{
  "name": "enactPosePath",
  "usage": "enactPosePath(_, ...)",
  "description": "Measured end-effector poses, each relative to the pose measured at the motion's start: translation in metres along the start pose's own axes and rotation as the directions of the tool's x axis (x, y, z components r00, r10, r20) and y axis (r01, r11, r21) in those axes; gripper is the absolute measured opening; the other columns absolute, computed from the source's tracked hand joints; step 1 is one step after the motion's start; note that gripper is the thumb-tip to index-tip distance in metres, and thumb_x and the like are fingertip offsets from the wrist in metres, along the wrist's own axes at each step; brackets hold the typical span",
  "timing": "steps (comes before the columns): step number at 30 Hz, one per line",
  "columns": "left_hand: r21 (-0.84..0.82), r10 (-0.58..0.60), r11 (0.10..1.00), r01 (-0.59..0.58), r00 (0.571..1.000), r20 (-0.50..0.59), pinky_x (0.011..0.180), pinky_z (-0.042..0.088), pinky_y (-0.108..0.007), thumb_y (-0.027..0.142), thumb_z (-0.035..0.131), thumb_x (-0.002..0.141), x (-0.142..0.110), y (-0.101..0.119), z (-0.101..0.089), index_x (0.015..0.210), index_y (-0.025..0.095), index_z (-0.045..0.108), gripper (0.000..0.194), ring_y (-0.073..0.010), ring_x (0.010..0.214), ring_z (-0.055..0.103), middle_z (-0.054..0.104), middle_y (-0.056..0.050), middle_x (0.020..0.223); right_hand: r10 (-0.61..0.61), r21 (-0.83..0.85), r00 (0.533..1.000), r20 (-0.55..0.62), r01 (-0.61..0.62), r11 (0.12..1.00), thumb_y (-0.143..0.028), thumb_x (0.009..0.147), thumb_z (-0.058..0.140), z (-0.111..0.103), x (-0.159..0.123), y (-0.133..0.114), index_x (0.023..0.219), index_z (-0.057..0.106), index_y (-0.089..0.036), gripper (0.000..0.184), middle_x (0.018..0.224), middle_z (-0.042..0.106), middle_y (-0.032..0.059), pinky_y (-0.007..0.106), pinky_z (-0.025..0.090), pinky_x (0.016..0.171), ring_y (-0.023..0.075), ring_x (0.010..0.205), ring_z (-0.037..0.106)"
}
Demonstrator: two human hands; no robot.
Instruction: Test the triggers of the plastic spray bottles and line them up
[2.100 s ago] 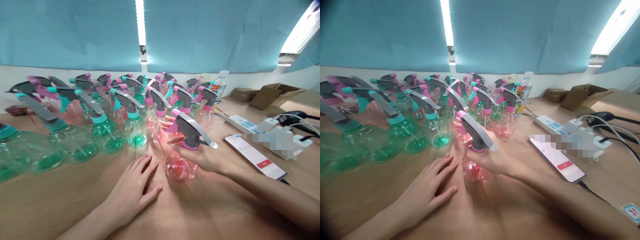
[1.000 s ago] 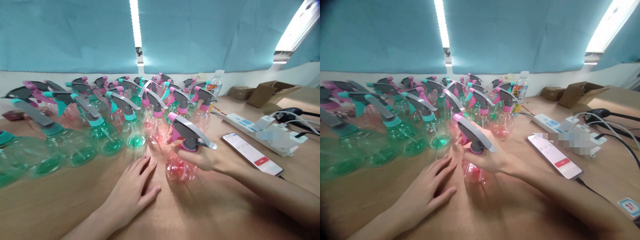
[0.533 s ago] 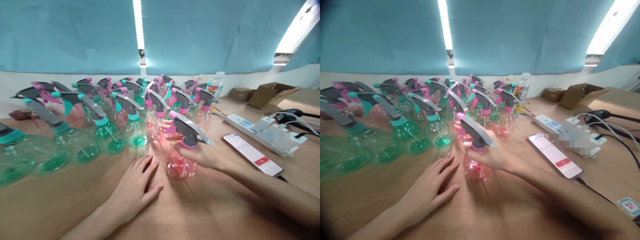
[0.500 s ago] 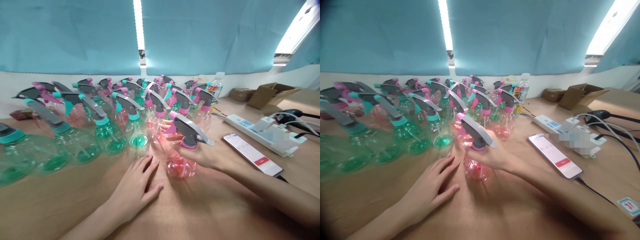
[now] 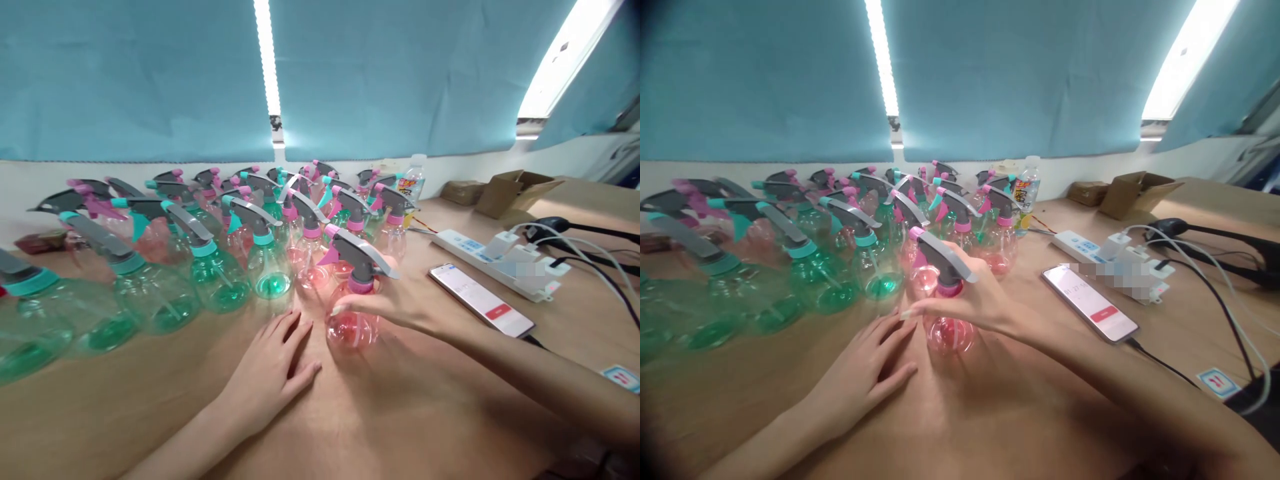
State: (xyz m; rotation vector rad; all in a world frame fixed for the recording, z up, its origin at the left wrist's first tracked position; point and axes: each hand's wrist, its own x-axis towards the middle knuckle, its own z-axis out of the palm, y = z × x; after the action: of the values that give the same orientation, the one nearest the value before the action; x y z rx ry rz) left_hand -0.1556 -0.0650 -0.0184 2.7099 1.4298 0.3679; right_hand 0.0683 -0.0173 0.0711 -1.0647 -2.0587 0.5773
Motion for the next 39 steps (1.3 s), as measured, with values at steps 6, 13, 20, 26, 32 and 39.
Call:
enactPosePath(6, 0.046, 0.021, 0.999, -0.019, 0.999, -0.040, 0.099, 0.042, -0.051, 0.046, 0.047, 0.094, 0.001, -0.001, 0.001, 0.130, 0.014, 0.051, 0.048, -0.0339, 0.127, 0.044, 0.049, -0.017, 0.138, 0.081, 0.056, 0.997, 0.008, -0.081, 0.995, -0.039, 0.071, 0.076, -0.007, -0.010, 0.002, 0.110, 0.059, -0.017, 0.048, 0.076, 0.058, -0.0020, 0.028, 0.046, 0.060, 0.0133, 0.065, 0.053)
enactPosePath(13, 0.076, 0.006, 0.997, -0.003, 0.999, -0.039, 0.098, 0.042, -0.053, 0.041, 0.045, 0.096, 0.005, 0.009, 0.003, 0.129, 0.011, 0.053, 0.046, -0.0353, 0.124, 0.045, 0.051, -0.020, 0.135, 0.026, 0.025, 0.999, -0.038, -0.025, 0.999, -0.048, 0.081, 0.064, -0.011, -0.030, 0.019, 0.096, 0.066, -0.024, 0.028, 0.085, 0.067, 0.0007, 0.034, 0.050, 0.068, 0.0209, 0.080, 0.062)
enactPosePath(20, 0.008, 0.075, 0.997, -0.074, 0.996, -0.048, 0.100, 0.041, -0.053, 0.036, 0.046, 0.096, 0.025, 0.035, 0.014, 0.127, 0.012, 0.055, 0.041, -0.0352, 0.125, 0.045, 0.052, -0.019, 0.134, 0.050, 0.132, 0.989, -0.140, -0.032, 0.991, -0.046, 0.077, 0.070, -0.038, -0.043, 0.048, 0.093, 0.067, -0.021, 0.030, 0.091, 0.071, 0.0026, 0.035, 0.051, 0.074, 0.0220, 0.084, 0.065)
enactPosePath(26, -0.096, 0.184, 0.978, -0.184, 0.983, -0.004, 0.102, 0.040, -0.052, 0.029, 0.049, 0.094, 0.065, 0.069, 0.025, 0.127, 0.012, 0.055, 0.037, -0.0334, 0.127, 0.044, 0.052, -0.017, 0.133, 0.164, 0.152, 0.944, -0.285, -0.124, 0.981, -0.044, 0.071, 0.075, -0.098, -0.050, 0.086, 0.097, 0.069, -0.021, 0.036, 0.099, 0.073, 0.0052, 0.039, 0.053, 0.079, 0.0260, 0.090, 0.068)
enactPosePath(32, -0.128, 0.256, 0.960, -0.251, 0.966, 0.027, 0.105, 0.037, -0.049, 0.029, 0.054, 0.092, 0.102, 0.097, 0.035, 0.126, 0.012, 0.056, 0.039, -0.0324, 0.128, 0.043, 0.054, -0.017, 0.131, 0.097, -0.010, 0.876, -0.472, -0.116, 0.993, -0.048, 0.069, 0.075, -0.142, -0.023, 0.133, 0.100, 0.072, -0.015, 0.045, 0.093, 0.075, 0.0092, 0.039, 0.053, 0.077, 0.0260, 0.085, 0.069)
enactPosePath(39, -0.113, 0.266, 0.959, -0.260, 0.963, 0.046, 0.105, 0.038, -0.050, 0.032, 0.051, 0.093, 0.122, 0.104, 0.042, 0.129, 0.014, 0.054, 0.041, -0.0327, 0.128, 0.043, 0.052, -0.017, 0.135, 0.074, -0.090, 0.864, -0.498, -0.136, 0.987, -0.046, 0.069, 0.075, -0.142, 0.022, 0.174, 0.085, 0.072, -0.010, 0.039, 0.077, 0.073, 0.0088, 0.035, 0.048, 0.070, 0.0251, 0.076, 0.067)
